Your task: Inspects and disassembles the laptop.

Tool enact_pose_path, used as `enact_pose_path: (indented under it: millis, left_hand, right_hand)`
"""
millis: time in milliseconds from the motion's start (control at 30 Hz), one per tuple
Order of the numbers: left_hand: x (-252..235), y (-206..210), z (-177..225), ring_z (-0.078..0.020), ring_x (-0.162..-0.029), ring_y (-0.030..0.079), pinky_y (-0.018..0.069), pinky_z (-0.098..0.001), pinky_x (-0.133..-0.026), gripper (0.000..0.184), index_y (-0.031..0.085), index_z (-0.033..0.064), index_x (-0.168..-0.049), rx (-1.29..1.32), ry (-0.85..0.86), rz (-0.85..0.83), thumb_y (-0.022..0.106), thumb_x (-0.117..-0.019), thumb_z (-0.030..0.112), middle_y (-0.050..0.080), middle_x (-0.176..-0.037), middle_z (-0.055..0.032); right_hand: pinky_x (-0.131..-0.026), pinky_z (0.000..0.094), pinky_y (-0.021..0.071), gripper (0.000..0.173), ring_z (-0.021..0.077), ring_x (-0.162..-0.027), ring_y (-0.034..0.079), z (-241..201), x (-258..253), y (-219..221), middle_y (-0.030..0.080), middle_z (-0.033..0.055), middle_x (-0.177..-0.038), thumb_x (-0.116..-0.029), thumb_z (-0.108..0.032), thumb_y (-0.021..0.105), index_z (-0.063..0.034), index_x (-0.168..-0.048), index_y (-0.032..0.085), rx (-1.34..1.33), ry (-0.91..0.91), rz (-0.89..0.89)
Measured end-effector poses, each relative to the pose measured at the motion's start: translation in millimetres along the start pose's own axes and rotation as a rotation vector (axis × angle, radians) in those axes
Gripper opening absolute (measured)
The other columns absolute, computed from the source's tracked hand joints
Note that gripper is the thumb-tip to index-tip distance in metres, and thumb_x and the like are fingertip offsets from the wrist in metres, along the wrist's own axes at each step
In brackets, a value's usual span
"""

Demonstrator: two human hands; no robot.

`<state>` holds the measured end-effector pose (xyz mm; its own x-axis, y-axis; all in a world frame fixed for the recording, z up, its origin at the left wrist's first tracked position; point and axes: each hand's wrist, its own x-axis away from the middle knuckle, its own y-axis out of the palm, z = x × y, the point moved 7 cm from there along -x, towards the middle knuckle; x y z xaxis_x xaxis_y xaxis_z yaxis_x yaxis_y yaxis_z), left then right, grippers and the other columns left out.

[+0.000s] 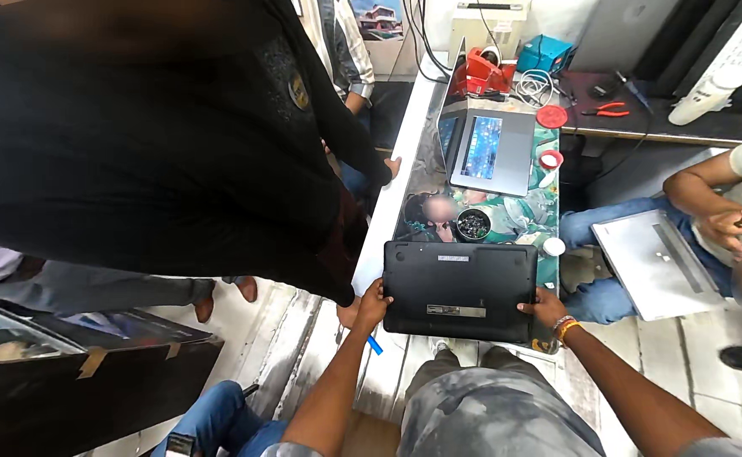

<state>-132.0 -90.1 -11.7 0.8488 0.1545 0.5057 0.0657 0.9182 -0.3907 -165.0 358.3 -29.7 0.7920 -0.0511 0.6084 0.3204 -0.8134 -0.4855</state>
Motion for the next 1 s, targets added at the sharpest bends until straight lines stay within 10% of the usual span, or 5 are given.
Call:
enact_pose_path:
  millis: [1000]
  left_hand:
    - [-14,5,-10,-0.0359,-0.114,0.066,0.0526,-0.0529,-0.099,0.059,0.045,0.0018,-0.15,-0.041,-0.032,-0.006,0.066,-0.0947,-0.002,0.065,-0.129,-0.0247]
  right_hand:
    - [-0.101,0.056,0.0494,0.043,0.0367,-0.112,0.066,5,-11,5,0.069,0.0247,-0.117,-0.0876,-0.006,0.08,0.0031,-0.127,0.063,0.002,0.047,0.004]
